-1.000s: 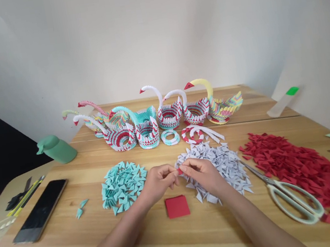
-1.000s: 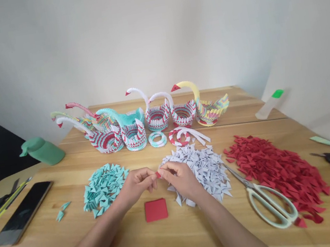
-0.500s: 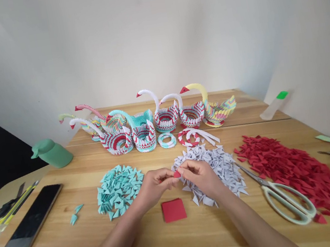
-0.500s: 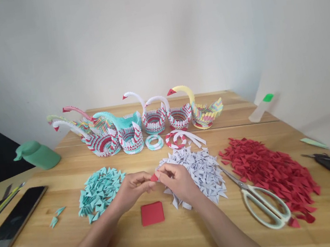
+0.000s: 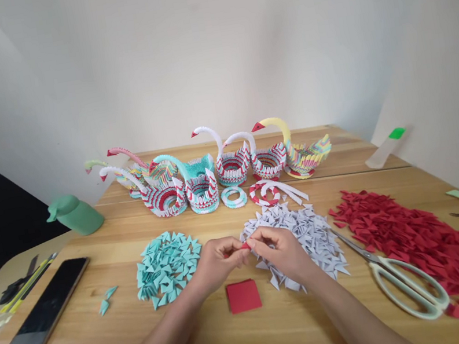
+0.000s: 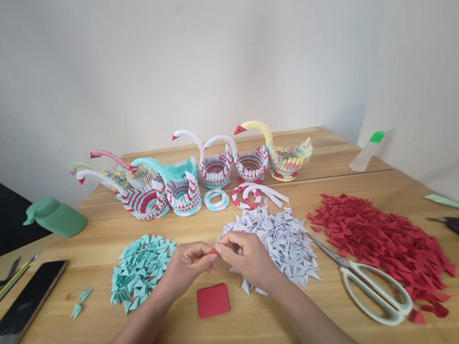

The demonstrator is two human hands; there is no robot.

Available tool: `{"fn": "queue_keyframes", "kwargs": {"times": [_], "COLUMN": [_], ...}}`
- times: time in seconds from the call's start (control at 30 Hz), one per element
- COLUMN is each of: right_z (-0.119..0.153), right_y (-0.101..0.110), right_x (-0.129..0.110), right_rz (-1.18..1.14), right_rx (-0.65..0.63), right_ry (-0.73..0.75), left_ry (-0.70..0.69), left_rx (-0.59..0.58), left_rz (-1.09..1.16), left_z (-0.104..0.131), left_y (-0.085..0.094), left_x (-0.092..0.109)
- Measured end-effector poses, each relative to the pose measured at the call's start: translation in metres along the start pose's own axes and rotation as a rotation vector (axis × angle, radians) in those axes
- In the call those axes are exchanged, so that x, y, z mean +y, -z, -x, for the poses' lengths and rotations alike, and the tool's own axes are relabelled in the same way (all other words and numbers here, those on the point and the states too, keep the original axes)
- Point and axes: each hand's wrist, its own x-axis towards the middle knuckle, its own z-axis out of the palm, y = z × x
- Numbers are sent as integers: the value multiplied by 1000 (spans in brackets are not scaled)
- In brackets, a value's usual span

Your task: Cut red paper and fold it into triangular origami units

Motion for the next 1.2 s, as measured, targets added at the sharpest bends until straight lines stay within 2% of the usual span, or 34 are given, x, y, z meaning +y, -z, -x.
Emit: {"fn": "queue_keyframes", "kwargs": {"times": [0.1, 0.2, 0.33, 0.43, 0.6, 0.73, 1.03, 1.13, 1.2], "right_z": [0, -1, -2, -2, -1, -1, 0, 0, 0], "right_y": [-1, 0, 1, 1, -1, -2, 0, 2, 3], "right_x": [1, 3, 6, 6, 4, 8, 8, 6, 6], "right_rz": [-19, -38, -167, -244, -270, -262, -163, -64, -2], "right_rx": [-12, 8, 20, 8, -16, -27, -26, -23, -26], "right_ry": [-11, -36, -109, -144, -158, -153, -91, -34, 1], "left_ry": [-5, -93, -487, -745, -910, -942, -889, -767, -581], "left_rx": [-10, 25, 227, 284, 288, 281, 246, 206, 173], "left_rz": [-5, -194, -649, -813, -893, -897, -852, -774, -673], "left_z": [1, 2, 3, 4, 8, 8, 7, 7, 6], "left_y": [-1, -1, 0, 0, 0, 1, 0, -1, -2], "left_x": [-1, -2, -3, -2, -3, -5, -1, 1, 2]}}
